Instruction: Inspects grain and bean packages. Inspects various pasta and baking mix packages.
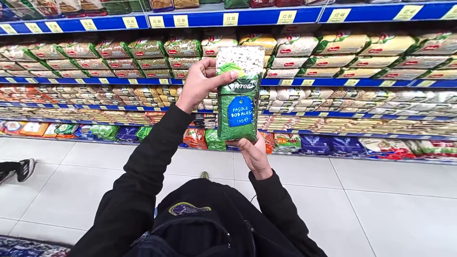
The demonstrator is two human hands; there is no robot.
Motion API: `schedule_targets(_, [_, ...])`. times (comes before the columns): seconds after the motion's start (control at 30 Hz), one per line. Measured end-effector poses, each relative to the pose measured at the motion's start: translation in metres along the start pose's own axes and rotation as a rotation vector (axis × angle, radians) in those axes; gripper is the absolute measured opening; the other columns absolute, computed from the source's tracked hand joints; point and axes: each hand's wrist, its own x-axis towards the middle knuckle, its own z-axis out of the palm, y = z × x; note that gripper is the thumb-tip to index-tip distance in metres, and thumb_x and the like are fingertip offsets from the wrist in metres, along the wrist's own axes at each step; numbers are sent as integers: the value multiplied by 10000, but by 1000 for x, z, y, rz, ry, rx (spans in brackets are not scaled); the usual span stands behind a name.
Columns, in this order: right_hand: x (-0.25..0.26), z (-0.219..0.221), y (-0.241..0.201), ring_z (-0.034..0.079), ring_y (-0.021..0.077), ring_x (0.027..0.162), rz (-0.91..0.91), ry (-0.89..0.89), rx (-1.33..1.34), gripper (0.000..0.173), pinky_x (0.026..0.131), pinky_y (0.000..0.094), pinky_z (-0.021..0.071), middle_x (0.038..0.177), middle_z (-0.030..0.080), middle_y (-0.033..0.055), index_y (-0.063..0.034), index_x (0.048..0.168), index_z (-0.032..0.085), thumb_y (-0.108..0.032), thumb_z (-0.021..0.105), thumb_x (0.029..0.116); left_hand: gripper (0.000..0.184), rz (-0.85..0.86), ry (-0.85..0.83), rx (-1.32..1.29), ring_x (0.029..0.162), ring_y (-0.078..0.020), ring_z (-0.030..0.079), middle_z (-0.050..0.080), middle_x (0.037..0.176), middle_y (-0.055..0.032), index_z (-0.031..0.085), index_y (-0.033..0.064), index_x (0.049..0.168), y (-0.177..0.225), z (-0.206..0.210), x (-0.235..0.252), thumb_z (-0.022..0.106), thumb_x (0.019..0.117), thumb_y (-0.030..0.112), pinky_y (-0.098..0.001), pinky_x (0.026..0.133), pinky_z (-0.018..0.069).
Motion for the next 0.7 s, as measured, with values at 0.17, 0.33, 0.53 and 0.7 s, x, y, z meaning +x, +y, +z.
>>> schedule_targets(0.17, [1,4,0,716,309,1060,-1,10,-17,754,910,487,623,1254,661,179,34,1417,388,-198,836,856,474,11,-20,39,812,-171,743,752,946,-108,590,-43,1206,2,-3,0,816,864,194,-300,695,634])
schedule_targets(0.33, [0,3,4,718,308,1051,-2,17,-21,761,909,486,623,1248,661,180,36,1408,387,-206,843,848,473,26,-45,37,834,-195,751,751,949,-118,583,-45,1201,3,-5,-2,814,866,197,-329,732,647])
schedule_targets(0.53, [0,6,6,724,304,1042,6,19,-8,723,888,476,632,1231,669,182,45,1385,411,-197,839,854,453,-8,-57,71,821,-170,750,759,961,-100,589,-20,1208,6,-6,-3,804,877,203,-293,675,634])
schedule_targets(0.7, [-3,4,8,722,306,1044,7,24,15,730,892,476,629,1237,665,182,43,1391,400,-189,837,854,460,-19,-65,52,831,-175,749,755,972,-108,587,-25,1219,4,-6,-5,804,874,189,-295,669,635])
